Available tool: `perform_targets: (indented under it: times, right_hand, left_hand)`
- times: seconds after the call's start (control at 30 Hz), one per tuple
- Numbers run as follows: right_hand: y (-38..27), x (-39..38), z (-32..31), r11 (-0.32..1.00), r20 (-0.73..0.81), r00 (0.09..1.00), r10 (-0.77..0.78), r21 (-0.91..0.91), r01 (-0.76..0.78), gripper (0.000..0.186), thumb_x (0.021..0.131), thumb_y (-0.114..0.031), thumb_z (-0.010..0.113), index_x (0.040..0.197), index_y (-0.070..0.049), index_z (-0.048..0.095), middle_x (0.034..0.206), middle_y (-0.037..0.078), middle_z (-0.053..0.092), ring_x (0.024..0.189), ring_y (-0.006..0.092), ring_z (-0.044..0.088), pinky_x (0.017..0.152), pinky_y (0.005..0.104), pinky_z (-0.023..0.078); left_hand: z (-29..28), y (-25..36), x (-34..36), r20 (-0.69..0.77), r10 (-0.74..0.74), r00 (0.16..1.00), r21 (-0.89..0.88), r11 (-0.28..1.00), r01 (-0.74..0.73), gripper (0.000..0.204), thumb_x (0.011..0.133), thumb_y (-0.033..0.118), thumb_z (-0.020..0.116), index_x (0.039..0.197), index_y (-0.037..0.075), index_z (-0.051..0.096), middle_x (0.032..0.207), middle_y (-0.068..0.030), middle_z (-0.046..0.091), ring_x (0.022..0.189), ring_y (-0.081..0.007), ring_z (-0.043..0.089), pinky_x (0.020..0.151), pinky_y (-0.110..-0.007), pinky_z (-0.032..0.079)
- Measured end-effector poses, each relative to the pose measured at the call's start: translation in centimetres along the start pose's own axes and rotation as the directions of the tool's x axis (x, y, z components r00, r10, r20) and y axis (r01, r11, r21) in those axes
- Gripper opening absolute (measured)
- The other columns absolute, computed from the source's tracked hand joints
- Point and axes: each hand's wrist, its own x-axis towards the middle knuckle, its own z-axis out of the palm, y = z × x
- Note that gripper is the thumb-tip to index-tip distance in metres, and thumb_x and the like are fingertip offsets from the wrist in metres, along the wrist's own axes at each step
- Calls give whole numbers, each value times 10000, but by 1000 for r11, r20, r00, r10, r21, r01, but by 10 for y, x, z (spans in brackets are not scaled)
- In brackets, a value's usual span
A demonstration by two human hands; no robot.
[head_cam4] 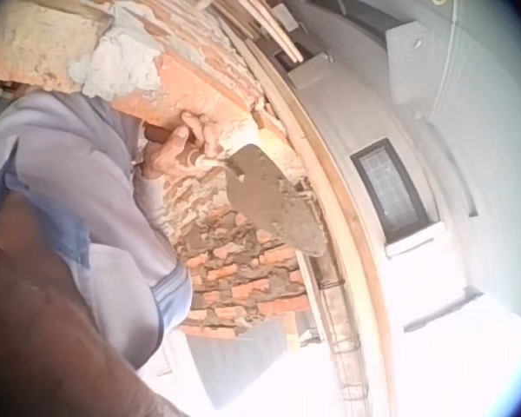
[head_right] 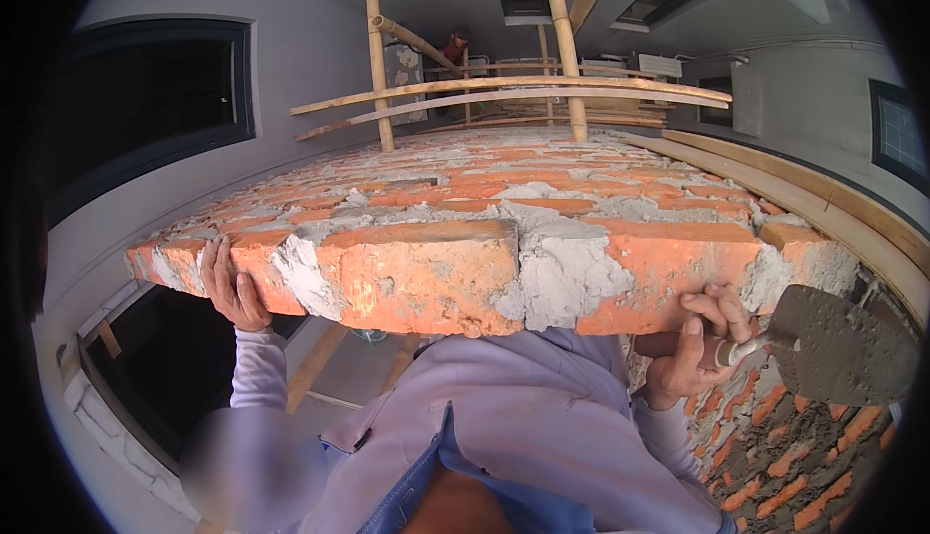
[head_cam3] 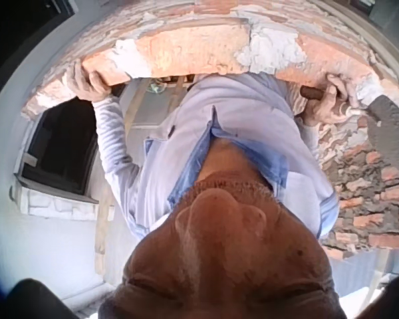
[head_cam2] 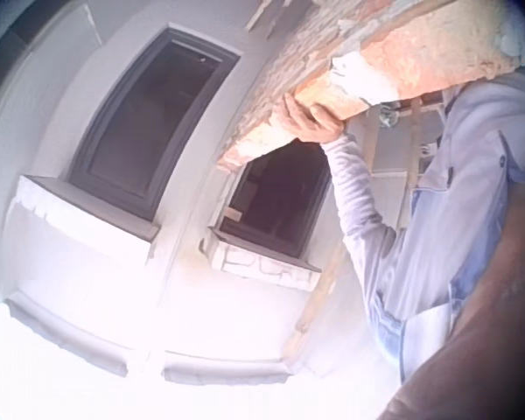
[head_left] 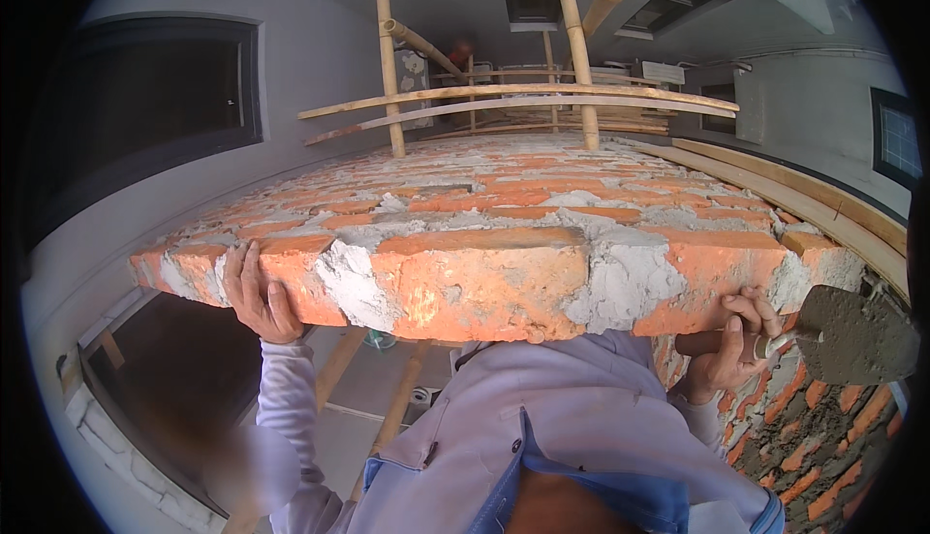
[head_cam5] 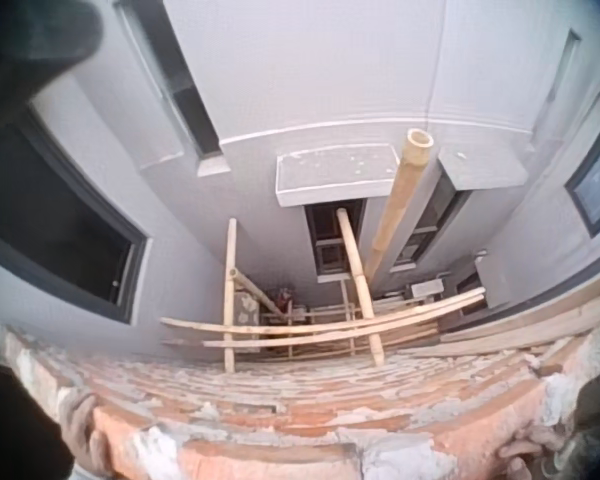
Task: The person scoops mortar from a bucket using a trowel and applies it to the top of a brick wall. They then place a red brick onto the mortar, tapping it into position and scraping away excess mortar. The person repeats this process to build up the wall layer by layer.
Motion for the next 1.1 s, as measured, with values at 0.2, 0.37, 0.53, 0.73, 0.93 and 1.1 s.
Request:
perform_targets:
  times: [0.2, 0.37, 0.53, 0.73, 0.93, 1.1]
  right_hand:
    - [-8, 5, 7, 1000, 6, 1000, 16, -5, -16, 300, 788, -37, 508, 1077, 40, 489, 750, 122, 635, 960, 249, 542, 1059, 482, 303]
    - [-6, 4, 7, 1000, -5, 1000, 24, -11, -24, 271, 782, -34, 498, 1042, 42, 484, 737, 117, 627, 937, 244, 538, 1052, 486, 308]
    - [-6, 6, 7, 997, 7, 1000, 6, -73, -5, 282, 785, -33, 501, 1056, 40, 484, 723, 114, 623, 906, 245, 545, 1060, 501, 304]
    - [-6, 3, 10, 998, -53, 997, 48, -43, -50, 287, 795, -53, 514, 1069, 32, 484, 712, 107, 621, 889, 239, 551, 1077, 512, 294]
    - [-6, 7, 5, 993, 52, 998, -34, -114, 40, 282, 806, -70, 511, 1074, 14, 483, 706, 86, 617, 938, 219, 530, 1071, 491, 305]
    - [-9, 8, 6, 997, 39, 999, 11, -80, -8, 295, 791, -64, 519, 1071, 16, 477, 705, 79, 615, 915, 228, 517, 1043, 474, 317]
  left_hand:
    - [-2, -1, -4, -25, -50, 998, -11, 999, 50, 507, 909, 344, 431, 1227, -15, 594, 1271, -217, 521, 1236, -375, 463, 1062, -481, 324]
    - [-1, -4, -3, 11, -28, 1000, -7, 1000, 28, 501, 921, 310, 405, 1250, -30, 571, 1282, -230, 507, 1242, -370, 443, 1058, -480, 320]
    - [-1, -3, -3, 18, -43, 999, -17, 999, 44, 504, 918, 306, 406, 1253, -36, 566, 1277, -235, 511, 1244, -377, 439, 1065, -481, 308]
    - [-1, -4, 1, 49, -44, 998, -5, 999, 45, 507, 917, 326, 424, 1247, -31, 567, 1317, -239, 456, 1202, -364, 477, 1029, -466, 361]
    - [-4, -5, -2, 80, -96, 992, 56, 994, 92, 511, 938, 335, 402, 1272, -23, 548, 1316, -240, 454, 1198, -375, 469, 1041, -470, 331]
    - [-30, -37, 9, 160, -101, 982, -136, 983, 123, 771, 953, 595, 328, 1394, -33, 389, 1296, -218, 500, 1164, -349, 521, 1044, -435, 351]
